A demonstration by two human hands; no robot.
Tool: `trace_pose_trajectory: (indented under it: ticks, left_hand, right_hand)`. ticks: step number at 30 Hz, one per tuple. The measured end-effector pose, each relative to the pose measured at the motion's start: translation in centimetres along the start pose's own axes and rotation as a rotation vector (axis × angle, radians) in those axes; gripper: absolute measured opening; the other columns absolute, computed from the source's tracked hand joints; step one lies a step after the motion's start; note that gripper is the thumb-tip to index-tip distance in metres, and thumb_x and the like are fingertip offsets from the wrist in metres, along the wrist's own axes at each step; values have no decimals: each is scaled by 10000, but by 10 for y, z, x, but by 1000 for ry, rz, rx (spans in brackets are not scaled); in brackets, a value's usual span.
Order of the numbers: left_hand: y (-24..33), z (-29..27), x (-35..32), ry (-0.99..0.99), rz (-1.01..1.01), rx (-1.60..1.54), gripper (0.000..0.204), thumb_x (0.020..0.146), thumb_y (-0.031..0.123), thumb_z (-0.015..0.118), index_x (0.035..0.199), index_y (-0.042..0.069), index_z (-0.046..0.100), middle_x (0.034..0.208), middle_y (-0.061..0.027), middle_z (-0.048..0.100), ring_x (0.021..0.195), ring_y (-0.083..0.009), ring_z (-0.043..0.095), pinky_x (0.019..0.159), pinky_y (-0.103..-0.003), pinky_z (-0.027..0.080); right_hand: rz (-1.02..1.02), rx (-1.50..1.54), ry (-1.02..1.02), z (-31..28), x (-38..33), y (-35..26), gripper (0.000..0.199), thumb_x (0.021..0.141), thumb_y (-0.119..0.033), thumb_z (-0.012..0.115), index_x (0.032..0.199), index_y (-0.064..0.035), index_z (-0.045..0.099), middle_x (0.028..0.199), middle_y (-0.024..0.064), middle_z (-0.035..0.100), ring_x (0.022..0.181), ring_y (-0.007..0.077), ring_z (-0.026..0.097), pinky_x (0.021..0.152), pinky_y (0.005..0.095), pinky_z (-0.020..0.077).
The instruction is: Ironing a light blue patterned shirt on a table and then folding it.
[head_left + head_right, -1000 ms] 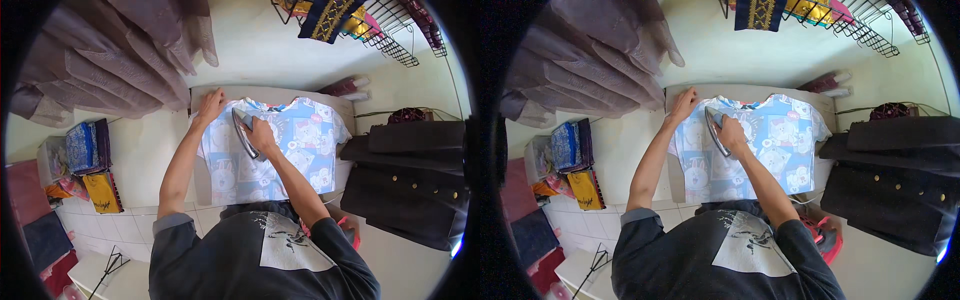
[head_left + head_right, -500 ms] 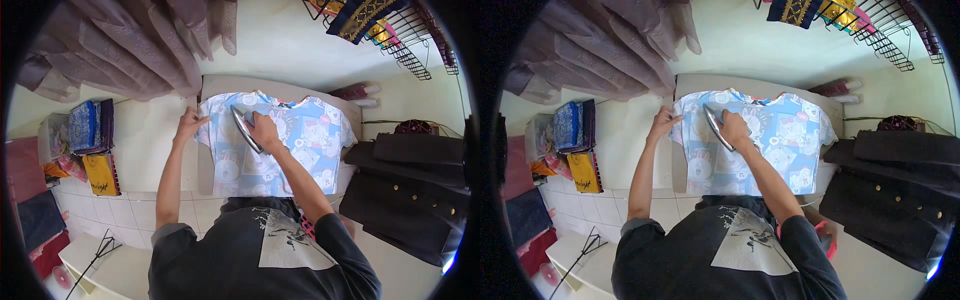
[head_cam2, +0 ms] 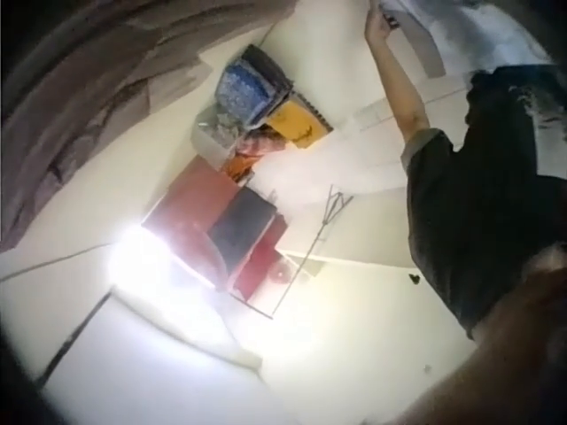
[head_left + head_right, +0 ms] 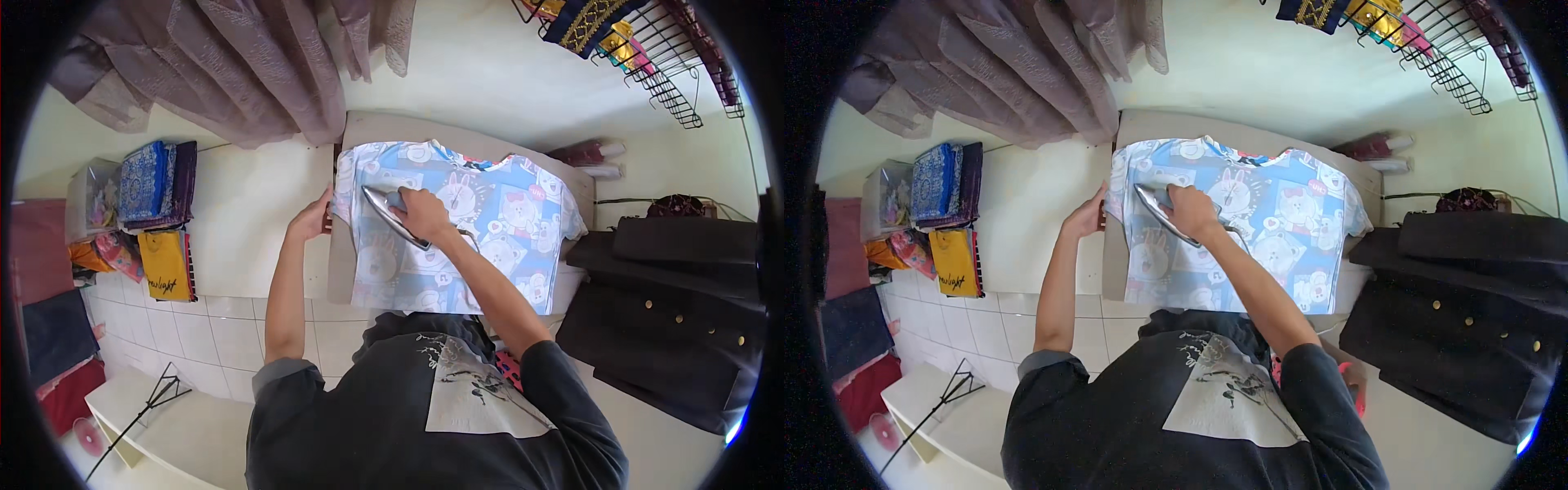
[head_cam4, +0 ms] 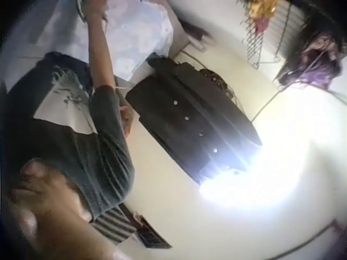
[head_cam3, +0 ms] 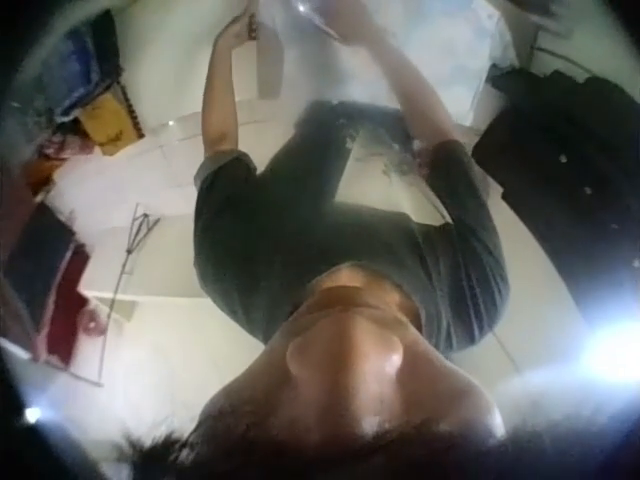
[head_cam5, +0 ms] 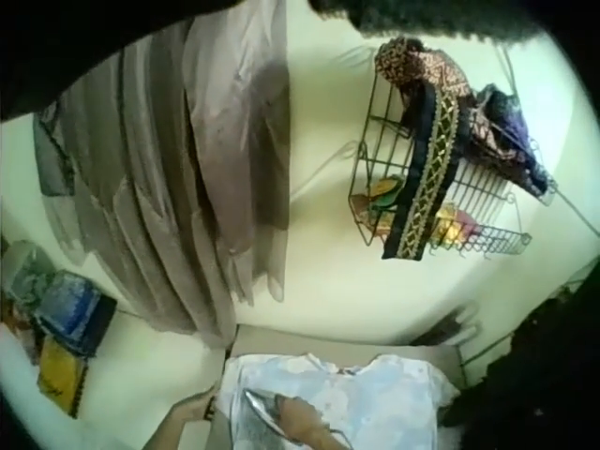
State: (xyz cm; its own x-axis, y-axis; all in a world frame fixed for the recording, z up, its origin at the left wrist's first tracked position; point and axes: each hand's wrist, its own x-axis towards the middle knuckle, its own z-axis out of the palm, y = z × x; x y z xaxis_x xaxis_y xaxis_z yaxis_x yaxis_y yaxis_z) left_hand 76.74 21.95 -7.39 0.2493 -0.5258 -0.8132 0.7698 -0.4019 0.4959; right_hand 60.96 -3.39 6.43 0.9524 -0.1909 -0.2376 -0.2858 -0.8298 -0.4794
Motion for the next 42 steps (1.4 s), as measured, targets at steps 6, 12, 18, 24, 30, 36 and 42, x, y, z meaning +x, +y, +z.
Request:
trace_pose_trajectory:
  ticks: [6, 12, 18, 24, 30, 36, 42]
  left_hand:
    - [-9, -1, -8, 404, 537, -277, 291, 994, 346, 642, 1144, 102, 594, 1035, -20, 656, 937, -192, 643, 829, -425, 541]
    - [-13, 8, -17, 586, 683, -541, 404, 986, 358, 653, 1247, 69, 547, 1123, -49, 645, 984, -198, 657, 828, -419, 557]
    - [-41, 49, -29, 519, 416, 100, 373, 934, 334, 723, 1135, 29, 648, 923, -37, 681, 816, -150, 640, 714, -335, 533]
    - [-40, 49, -24, 741, 746, 21, 252, 911, 177, 752, 1060, 9, 638, 874, -41, 620, 726, -123, 625, 604, -280, 534]
    - [-53, 53, -14, 950, 901, 50, 191, 923, 130, 721, 1008, 6, 603, 891, -51, 591, 650, -134, 573, 540, -277, 495]
    - [-53, 64, -25, 1046, 960, 51, 199, 899, 120, 730, 1007, 28, 591, 924, -82, 561, 835, -186, 538, 740, -316, 471]
    - [-74, 124, -74, 1182, 934, 442, 190, 862, 195, 754, 972, 82, 649, 1025, -113, 558, 1017, -268, 534, 890, -412, 419]
  right_hand:
    - [-37, 12, -35, 8, -7, 9, 373, 896, -350, 671, 1032, -6, 625, 900, 264, 688, 852, 456, 669, 734, 533, 541]
    - [201, 99, 72, 3, -24, 9, 339, 865, -280, 703, 1055, -8, 633, 960, 278, 689, 897, 468, 659, 797, 544, 526]
    - [27, 10, -79, 6, -38, 26, 355, 845, -283, 717, 1073, -20, 647, 908, 256, 699, 850, 456, 670, 766, 527, 542]
    - [-51, -64, -134, 12, -54, 20, 366, 848, -293, 700, 1104, -36, 646, 896, 256, 696, 855, 441, 676, 755, 529, 540]
    - [167, 46, -16, -2, -60, 22, 333, 854, -242, 704, 1110, -39, 641, 936, 241, 706, 895, 447, 679, 796, 534, 546]
    - [-87, -16, -115, 4, -64, 5, 370, 831, -278, 728, 1088, -22, 659, 900, 257, 696, 851, 456, 671, 779, 516, 548]
    - [53, 0, -101, 4, -56, 10, 383, 841, -267, 719, 1134, -32, 642, 914, 261, 695, 868, 443, 678, 781, 519, 549]
